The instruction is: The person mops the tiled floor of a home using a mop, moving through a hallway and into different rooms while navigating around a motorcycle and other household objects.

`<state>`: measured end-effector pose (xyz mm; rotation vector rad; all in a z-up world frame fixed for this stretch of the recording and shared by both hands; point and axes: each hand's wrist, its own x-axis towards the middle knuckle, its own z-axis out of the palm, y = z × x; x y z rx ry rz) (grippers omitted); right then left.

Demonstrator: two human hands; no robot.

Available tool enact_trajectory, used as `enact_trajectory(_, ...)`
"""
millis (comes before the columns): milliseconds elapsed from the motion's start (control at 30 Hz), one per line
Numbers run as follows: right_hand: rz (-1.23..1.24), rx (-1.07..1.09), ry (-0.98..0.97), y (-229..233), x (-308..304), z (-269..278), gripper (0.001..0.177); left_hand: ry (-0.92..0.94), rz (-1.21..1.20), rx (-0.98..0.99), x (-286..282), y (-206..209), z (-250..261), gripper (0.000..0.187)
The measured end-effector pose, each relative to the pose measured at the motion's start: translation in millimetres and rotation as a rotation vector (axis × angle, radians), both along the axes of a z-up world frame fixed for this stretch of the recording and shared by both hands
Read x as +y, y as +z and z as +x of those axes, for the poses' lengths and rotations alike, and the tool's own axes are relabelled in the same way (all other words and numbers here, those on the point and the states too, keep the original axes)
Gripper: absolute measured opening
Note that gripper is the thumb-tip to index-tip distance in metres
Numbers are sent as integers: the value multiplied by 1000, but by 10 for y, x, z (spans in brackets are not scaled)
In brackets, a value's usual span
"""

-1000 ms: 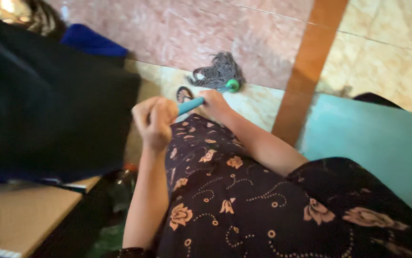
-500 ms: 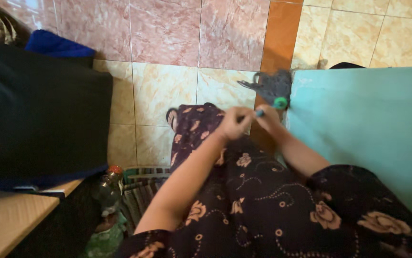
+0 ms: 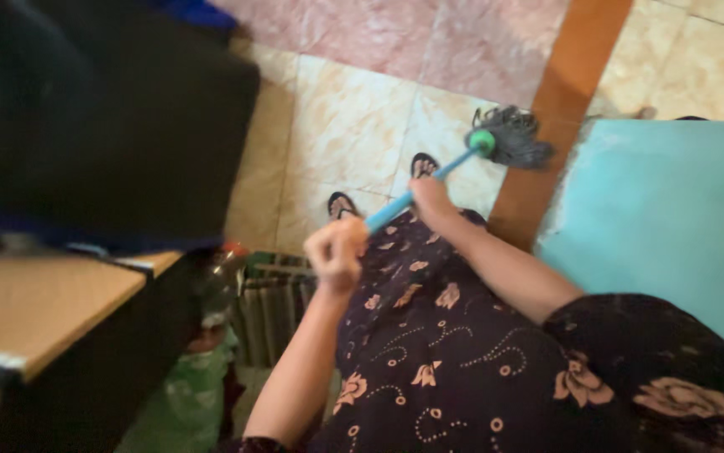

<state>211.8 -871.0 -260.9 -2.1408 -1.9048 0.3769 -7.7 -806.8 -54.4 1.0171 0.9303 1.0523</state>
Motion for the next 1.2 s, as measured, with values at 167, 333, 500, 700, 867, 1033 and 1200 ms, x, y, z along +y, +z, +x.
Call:
enact_trajectory(167, -128, 479, 312, 203, 519, -1545, 10, 237, 145, 20, -20, 756, -1211, 39)
enact_trajectory(333, -258, 503, 550, 160, 926, -2683, 8, 323, 192, 305, -133, 1230, -1741, 32)
enact_trajectory(500, -214, 642, 663, 1, 1163, -3151, 4, 277, 269, 531, -177, 1229, -1823, 26)
enact_trajectory(700, -201, 584, 575, 102, 829, -2949, 4, 61, 340, 485, -243, 1286, -1761, 20)
enact_trajectory(867, -256, 545, 505, 276, 381, -2272, 8, -131, 372, 222, -302, 1259, -1549, 22)
enact_trajectory(1033, -241, 515, 231, 564, -278, -1288, 11, -254, 262, 35, -520, 1047, -917, 28)
enact_trajectory(1200, -174, 447, 158, 570, -1038, -94, 13, -418, 185, 142, -881, 739, -31, 24)
